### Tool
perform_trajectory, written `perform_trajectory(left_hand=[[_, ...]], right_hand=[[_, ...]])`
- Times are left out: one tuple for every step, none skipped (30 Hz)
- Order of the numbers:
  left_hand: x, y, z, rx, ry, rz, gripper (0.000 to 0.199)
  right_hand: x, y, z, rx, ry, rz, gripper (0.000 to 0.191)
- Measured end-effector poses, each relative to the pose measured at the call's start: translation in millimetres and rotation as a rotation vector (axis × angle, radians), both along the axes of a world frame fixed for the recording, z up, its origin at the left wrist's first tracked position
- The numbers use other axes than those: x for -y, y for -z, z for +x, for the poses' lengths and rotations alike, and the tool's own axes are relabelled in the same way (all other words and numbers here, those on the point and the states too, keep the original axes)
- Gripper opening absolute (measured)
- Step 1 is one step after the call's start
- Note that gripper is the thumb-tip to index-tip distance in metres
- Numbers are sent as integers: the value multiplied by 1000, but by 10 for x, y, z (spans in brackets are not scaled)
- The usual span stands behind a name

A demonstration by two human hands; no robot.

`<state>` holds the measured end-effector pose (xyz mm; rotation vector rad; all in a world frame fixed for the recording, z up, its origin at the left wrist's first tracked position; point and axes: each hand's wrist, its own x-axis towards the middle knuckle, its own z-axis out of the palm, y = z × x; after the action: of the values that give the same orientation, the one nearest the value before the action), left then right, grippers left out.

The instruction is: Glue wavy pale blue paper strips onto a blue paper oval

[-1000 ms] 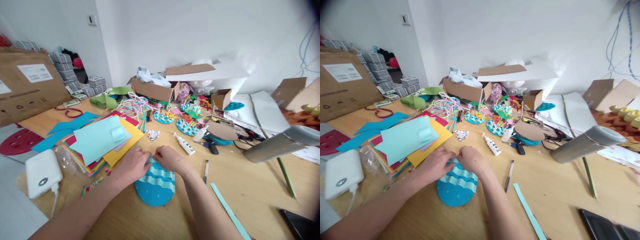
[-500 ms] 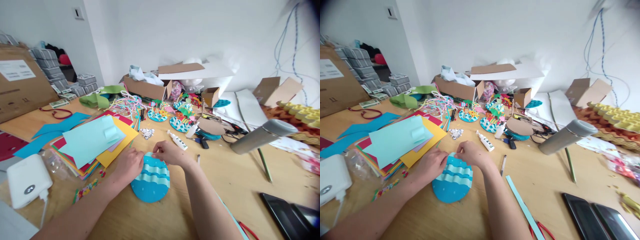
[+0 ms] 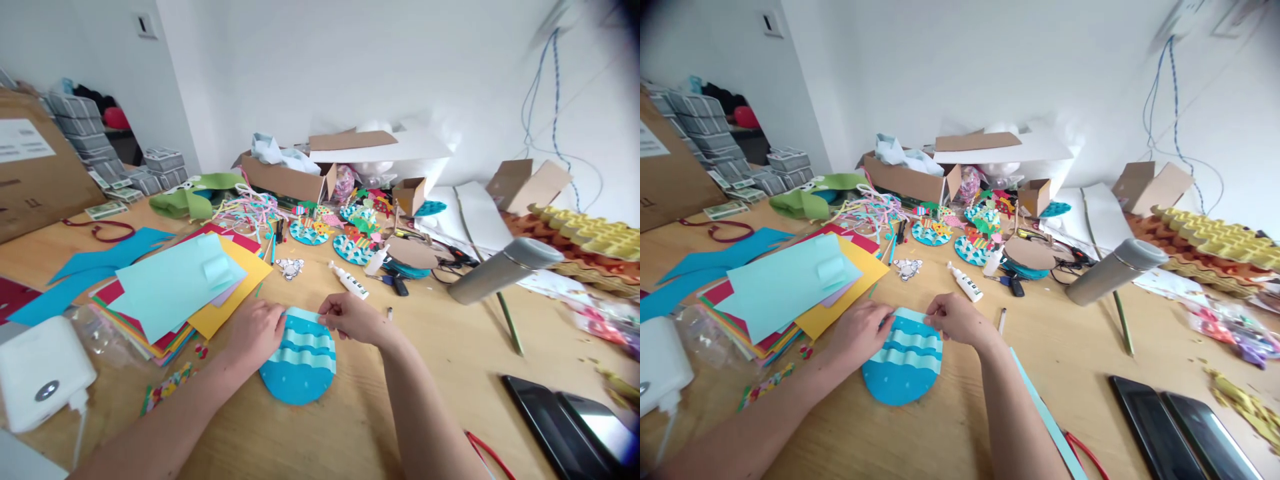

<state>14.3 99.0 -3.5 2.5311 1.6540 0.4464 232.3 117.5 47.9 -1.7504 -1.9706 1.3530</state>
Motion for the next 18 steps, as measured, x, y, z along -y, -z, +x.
perform_trajectory(left_hand=[[0,2,-1,3,0,-5,18],[0,3,-2,6,0,-11,17],[2,1,-4,9,-1,-16,16],[5,-3,-6,11,-2,-21,15],[10,-10,-10,13,-1,-25,15],[14,-19,-13,15,0,-30,15],[19,-29,-17,17,4,-36,15],[24,-38,-21,19,8,-42,15],[27,-46,-25,21,11,-48,15],[29,-52,-30,23,14,-54,16],[29,-55,-34,25,15,-59,16],[28,-55,-38,27,16,-64,17],[27,-54,-41,29,17,-68,17],[24,-51,-44,30,17,-72,16],[22,-47,-47,32,19,-76,16],[20,-43,-49,34,21,-80,15],[19,-39,-51,36,24,-82,15],[17,-35,-53,39,28,-84,15]], right_hand=[[3,27,2,-4,1,0,5],[2,54,6,-4,2,-1,5],[-2,78,14,-1,2,-2,6],[-9,99,25,3,1,-4,6],[-19,116,36,7,-1,-6,7],[-31,129,48,11,-4,-9,8],[-43,137,57,12,-8,-13,8],[-54,140,63,11,-14,-17,8],[-64,137,65,8,-20,-23,7],[-72,130,63,4,-26,-28,6],[-76,118,58,-2,-32,-32,4],[-77,102,50,-6,-37,-34,3],[-75,84,40,-7,-44,-36,4],[-72,65,30,-3,-52,-41,8],[-68,47,21,3,-59,-47,11],[-66,31,11,10,-69,-54,15],[-68,20,2,16,-83,-59,18],[-73,12,-8,19,-99,-62,20]])
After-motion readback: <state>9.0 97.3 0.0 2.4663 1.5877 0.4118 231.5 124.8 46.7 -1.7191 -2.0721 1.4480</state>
